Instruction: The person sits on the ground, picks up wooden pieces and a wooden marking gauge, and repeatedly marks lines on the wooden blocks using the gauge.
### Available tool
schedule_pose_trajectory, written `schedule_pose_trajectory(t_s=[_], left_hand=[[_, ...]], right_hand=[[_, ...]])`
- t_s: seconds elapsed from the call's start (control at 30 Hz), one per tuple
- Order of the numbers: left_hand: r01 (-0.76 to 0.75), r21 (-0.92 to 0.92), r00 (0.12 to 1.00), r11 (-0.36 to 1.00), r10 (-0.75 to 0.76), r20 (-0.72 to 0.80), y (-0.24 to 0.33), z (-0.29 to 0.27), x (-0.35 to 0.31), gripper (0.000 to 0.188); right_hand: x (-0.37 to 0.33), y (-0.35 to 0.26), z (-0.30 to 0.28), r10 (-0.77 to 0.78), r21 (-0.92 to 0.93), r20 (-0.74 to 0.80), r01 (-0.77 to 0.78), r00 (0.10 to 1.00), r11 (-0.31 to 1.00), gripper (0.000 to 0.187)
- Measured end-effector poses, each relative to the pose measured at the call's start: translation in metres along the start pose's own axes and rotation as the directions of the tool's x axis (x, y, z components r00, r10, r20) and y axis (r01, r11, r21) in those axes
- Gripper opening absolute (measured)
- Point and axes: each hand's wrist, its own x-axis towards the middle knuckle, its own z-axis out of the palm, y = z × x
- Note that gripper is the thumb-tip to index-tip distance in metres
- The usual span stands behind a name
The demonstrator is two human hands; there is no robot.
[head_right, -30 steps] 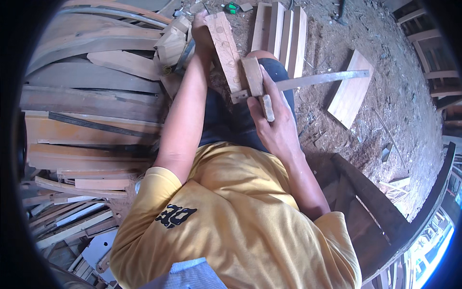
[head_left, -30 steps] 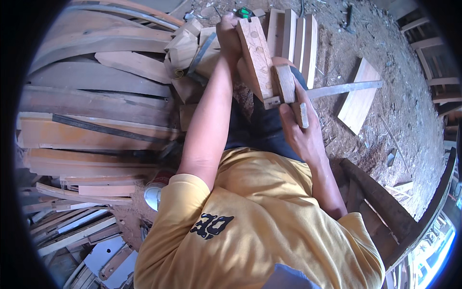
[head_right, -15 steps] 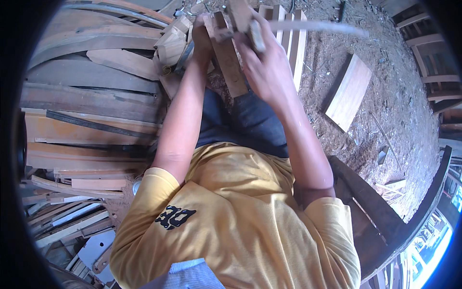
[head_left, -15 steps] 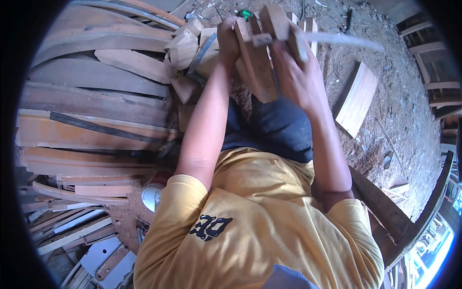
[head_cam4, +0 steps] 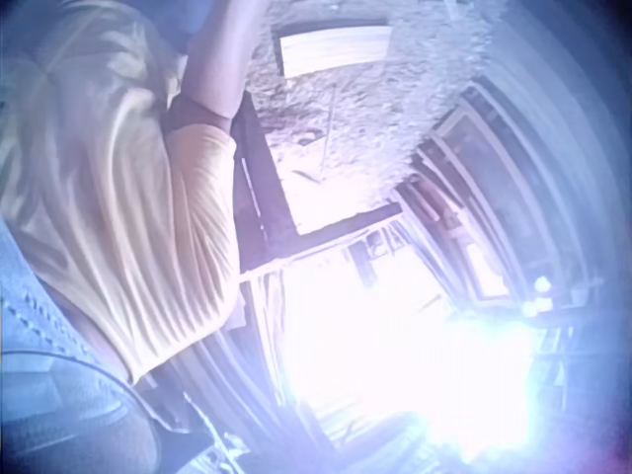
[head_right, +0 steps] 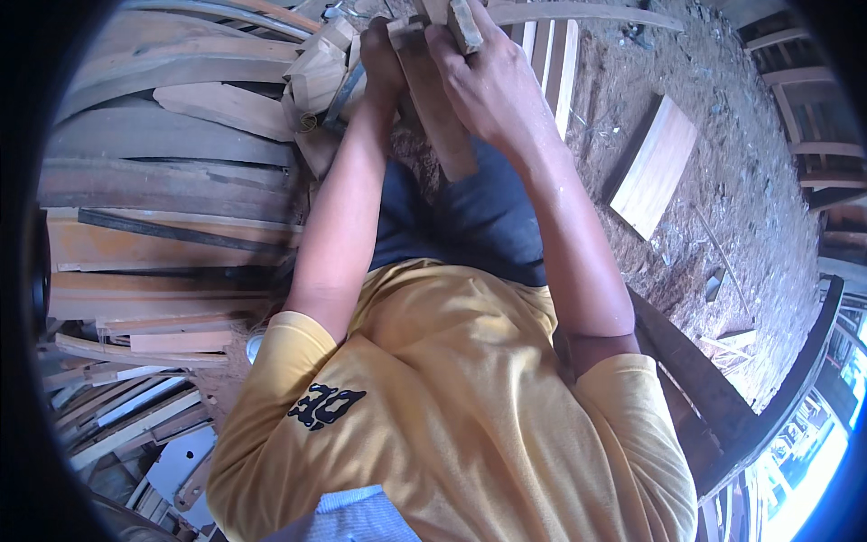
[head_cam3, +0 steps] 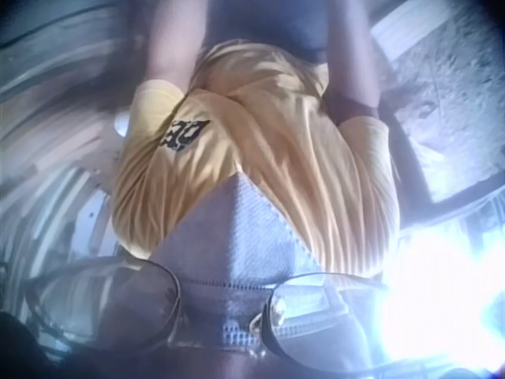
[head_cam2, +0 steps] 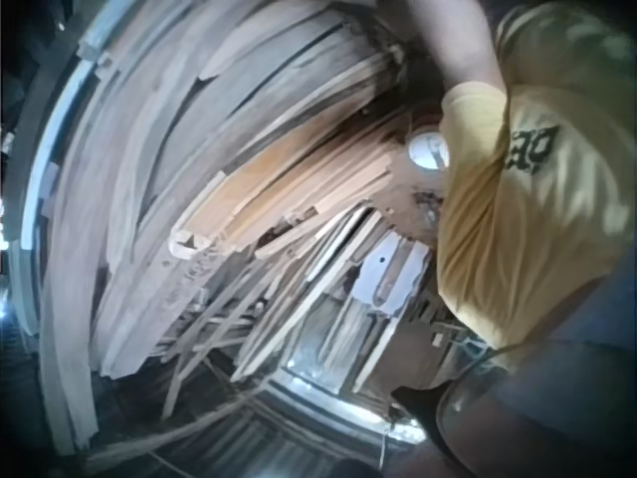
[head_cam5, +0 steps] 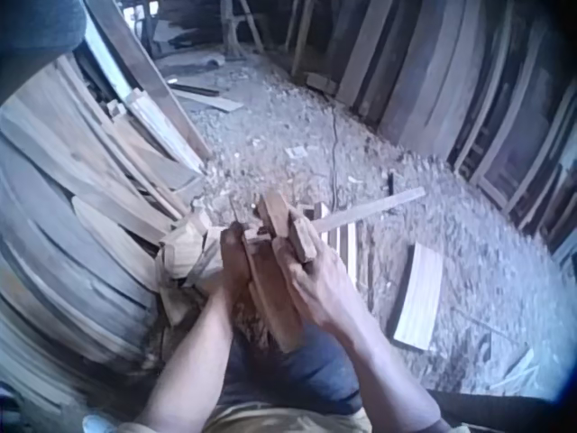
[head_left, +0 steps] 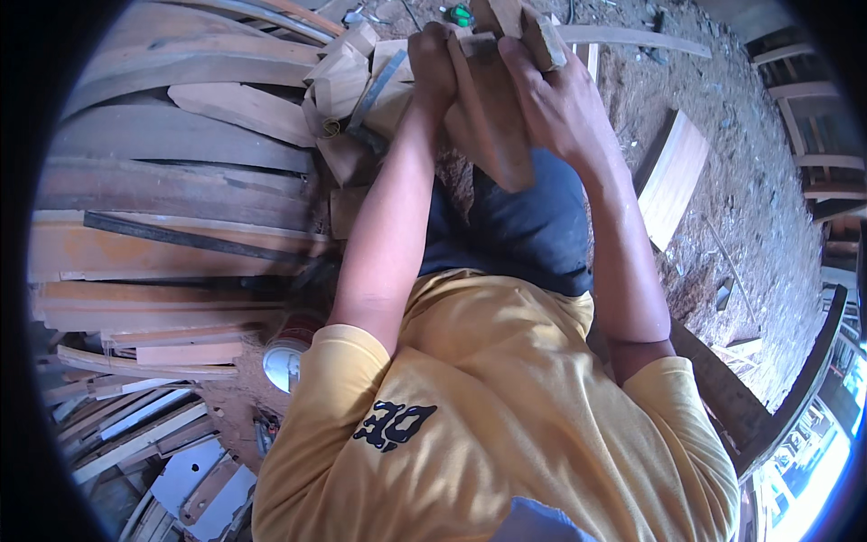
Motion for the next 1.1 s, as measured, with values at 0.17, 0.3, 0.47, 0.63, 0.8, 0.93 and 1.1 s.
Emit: schedule_pose_trajectory(t_s=[0.17, 0.3, 0.47, 0.63, 0.8, 0.93, 1.1], left_hand=[[0.437, -0.895, 0.789, 0.093, -0.517, 0.331, 0.019, 0.007, 0.017, 0.04], [0.19, -0.376, 0.98, 0.907, -0.198, 0.017, -0.036, 0.023, 0.01, 0.037], [0.396, -0.771, 0.907, 0.498, -0.345, 0.242, -0.066, 0.018, 0.009, 0.036], [0.427, -0.849, 0.852, 0.312, -0.454, 0.261, -0.04, 0.01, 0.027, 0.038], [0.412, -0.766, 0.871, 0.493, -0.46, 0.172, -0.036, 0.007, 0.023, 0.04], [0.42, -0.749, 0.88, 0.512, -0.431, 0.199, -0.029, 0.01, 0.02, 0.042], [0.136, -0.422, 0.983, 0.896, -0.174, -0.051, -0.042, 0.018, 0.012, 0.032]], right_hand=[[-0.041, -0.004, 0.004, 0.14, 0.032, 0.019, -0.141, 0.99, 0.99, 0.055], [-0.068, -0.006, -0.011, 0.156, 0.028, 0.103, -0.16, 0.982, 0.987, 0.055], [-0.116, -0.003, -0.005, 0.18, 0.007, 0.044, -0.18, 0.983, 0.984, 0.06], [-0.178, 0.015, -0.008, 0.312, -0.034, 0.214, -0.312, 0.926, 0.949, 0.065], [-0.155, 0.004, -0.018, 0.391, 0.492, 0.096, -0.385, 0.915, 0.781, 0.061], [-0.087, 0.011, -0.022, 0.227, 0.276, 0.035, -0.228, 0.973, 0.934, 0.06], [0.001, -0.013, -0.01, 0.119, 0.122, 0.04, -0.123, 0.992, 0.985, 0.061]])
